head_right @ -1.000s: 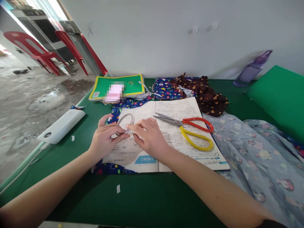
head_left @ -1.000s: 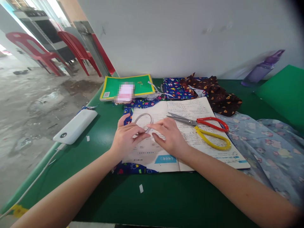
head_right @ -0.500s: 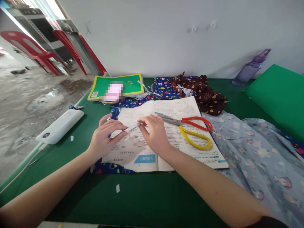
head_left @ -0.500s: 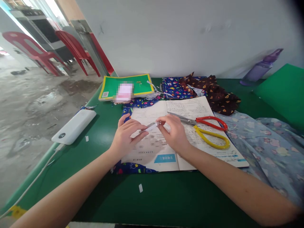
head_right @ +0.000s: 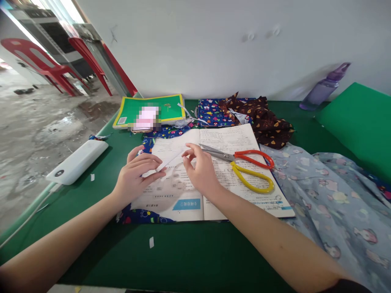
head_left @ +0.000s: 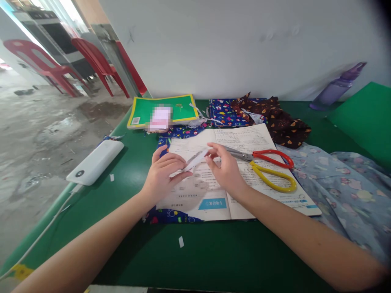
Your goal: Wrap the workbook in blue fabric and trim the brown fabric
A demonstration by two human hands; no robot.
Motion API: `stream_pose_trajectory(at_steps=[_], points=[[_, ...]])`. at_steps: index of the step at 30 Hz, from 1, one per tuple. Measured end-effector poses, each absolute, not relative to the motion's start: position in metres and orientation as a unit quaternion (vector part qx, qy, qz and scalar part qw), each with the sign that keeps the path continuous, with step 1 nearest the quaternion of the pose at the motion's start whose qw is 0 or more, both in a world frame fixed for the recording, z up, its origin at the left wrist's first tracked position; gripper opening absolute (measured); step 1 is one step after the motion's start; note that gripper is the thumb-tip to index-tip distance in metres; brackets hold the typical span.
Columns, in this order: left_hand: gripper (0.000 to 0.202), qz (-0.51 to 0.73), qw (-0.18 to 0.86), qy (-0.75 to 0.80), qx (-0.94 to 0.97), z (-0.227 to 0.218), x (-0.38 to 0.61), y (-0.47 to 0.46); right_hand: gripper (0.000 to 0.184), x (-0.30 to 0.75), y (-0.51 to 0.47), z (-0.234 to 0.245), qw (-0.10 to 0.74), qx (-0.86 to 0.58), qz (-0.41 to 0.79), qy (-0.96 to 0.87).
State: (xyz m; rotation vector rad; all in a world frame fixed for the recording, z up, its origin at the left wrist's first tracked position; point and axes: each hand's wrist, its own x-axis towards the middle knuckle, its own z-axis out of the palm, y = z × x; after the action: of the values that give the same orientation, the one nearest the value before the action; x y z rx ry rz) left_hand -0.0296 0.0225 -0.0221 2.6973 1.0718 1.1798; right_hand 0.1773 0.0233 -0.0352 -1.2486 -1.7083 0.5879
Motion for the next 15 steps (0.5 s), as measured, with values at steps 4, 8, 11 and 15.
stream_pose_trajectory(at_steps=[4, 8, 11, 15], points=[[0.029, 0.382, 0.0, 0.371, 0.846, -0.023, -0.031, 0.023, 0.036, 0.176, 0.018, -0.032, 0.488, -0.45, 0.219, -0.715], [0.03, 0.378, -0.012, 0.386, 0.841, -0.026, -0.032, 0.024, 0.031, 0.175, 0.011, -0.026, 0.474, -0.367, 0.21, -0.772], [0.029, 0.371, -0.031, 0.368, 0.852, -0.026, -0.032, 0.024, 0.029, 0.174, 0.008, -0.024, 0.46, -0.314, 0.21, -0.803], [0.027, 0.36, -0.059, 0.351, 0.862, -0.026, -0.032, 0.025, 0.028, 0.173, 0.007, -0.023, 0.458, -0.294, 0.218, -0.81]])
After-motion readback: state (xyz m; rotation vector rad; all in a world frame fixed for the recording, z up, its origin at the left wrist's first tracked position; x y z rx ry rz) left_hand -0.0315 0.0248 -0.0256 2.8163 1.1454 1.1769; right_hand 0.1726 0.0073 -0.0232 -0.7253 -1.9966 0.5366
